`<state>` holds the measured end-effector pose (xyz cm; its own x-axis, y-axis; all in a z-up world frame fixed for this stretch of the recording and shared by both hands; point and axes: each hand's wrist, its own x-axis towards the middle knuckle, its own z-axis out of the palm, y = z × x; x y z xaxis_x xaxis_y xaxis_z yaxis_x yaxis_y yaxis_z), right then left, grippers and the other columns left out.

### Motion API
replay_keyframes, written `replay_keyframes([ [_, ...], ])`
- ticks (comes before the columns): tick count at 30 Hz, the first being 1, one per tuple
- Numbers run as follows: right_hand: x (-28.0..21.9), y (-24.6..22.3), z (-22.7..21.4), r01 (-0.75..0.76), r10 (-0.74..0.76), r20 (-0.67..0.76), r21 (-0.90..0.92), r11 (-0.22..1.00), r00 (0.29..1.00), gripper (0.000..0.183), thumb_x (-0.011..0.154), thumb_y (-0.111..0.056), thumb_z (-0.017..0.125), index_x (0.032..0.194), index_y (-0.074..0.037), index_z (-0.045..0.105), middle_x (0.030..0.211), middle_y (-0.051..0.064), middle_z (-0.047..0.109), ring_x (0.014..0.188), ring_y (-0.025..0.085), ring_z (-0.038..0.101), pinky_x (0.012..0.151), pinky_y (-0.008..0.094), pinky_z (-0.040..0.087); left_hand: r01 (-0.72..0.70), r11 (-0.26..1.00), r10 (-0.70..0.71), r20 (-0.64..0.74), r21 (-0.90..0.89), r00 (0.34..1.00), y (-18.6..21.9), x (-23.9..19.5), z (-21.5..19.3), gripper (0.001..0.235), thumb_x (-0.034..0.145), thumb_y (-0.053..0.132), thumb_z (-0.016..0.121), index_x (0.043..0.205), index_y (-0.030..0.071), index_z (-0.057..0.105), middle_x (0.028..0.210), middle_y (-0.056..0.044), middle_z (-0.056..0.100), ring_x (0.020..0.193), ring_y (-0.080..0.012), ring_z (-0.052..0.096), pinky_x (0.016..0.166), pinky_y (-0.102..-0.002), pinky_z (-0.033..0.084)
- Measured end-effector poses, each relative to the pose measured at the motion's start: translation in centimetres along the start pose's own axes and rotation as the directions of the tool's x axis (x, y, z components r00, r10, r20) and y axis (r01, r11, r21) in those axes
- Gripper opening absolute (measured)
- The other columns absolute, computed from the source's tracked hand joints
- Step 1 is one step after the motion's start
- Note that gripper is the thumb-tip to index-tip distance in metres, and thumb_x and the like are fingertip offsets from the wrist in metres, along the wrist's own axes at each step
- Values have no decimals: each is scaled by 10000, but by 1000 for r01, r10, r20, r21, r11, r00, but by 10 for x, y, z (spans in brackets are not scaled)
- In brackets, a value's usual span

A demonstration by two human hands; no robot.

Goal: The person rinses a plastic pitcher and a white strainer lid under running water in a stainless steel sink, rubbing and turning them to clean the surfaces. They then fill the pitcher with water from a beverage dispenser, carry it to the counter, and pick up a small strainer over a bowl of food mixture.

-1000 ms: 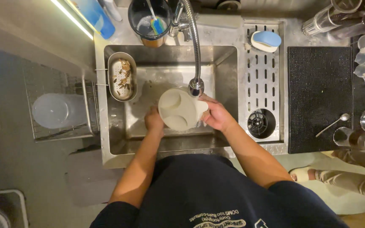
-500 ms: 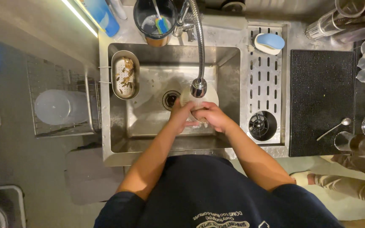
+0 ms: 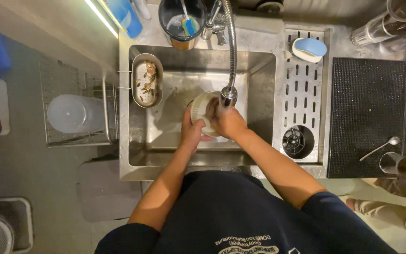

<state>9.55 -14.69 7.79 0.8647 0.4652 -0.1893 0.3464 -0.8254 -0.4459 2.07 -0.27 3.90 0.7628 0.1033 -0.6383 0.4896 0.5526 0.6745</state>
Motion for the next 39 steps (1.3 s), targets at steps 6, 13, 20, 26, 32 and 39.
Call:
replay_keyframes([
  [6,-6,5,8,268,-302,123,235,934,945,289,829,-201,707,1073,-62,635,975,209,714,866,436,678,752,511,544,-14,1000,14,-12,-5,1000,23,-13,9,731,864,321,648,1523,267,337,1411,-104,531,1200,-341,615,601,-487,669],
  [13,-8,-10,14,18,-71,68,591,806,995,292,898,-164,645,1158,-39,598,1050,186,707,914,386,719,780,450,584,24,995,-25,7,94,1000,19,-15,4,741,908,480,644,1545,290,315,1471,-85,479,1267,-321,567,631,-482,678],
  [20,-1,-7,22,85,-79,-71,79,993,994,226,868,-165,668,1092,-153,641,1099,140,740,944,427,700,762,510,562,-6,983,10,-20,185,1000,34,-35,17,801,823,411,713,1534,245,383,1383,-90,586,1170,-324,646,585,-474,650],
  [26,16,47,50,46,2,156,-307,951,988,295,962,-167,529,1234,-184,642,992,242,708,858,448,702,718,551,566,-396,666,521,-15,632,853,17,-32,7,836,806,359,792,1531,162,427,1311,-167,674,1129,-341,694,913,-436,559],
  [32,-3,32,30,269,-151,477,-190,944,866,273,933,-138,586,1193,-79,641,1046,185,726,980,404,680,804,514,559,-414,583,576,3,699,818,20,-36,8,815,798,443,814,1469,129,474,1308,-199,664,1169,-374,661,944,-452,532],
  [39,-12,54,61,-242,-210,371,853,462,905,246,949,49,580,1168,5,683,1128,107,693,1015,193,644,917,382,531,-317,748,404,-22,584,914,32,-36,4,818,788,439,820,1457,140,458,1241,-166,679,1011,-336,711,692,-430,588],
])
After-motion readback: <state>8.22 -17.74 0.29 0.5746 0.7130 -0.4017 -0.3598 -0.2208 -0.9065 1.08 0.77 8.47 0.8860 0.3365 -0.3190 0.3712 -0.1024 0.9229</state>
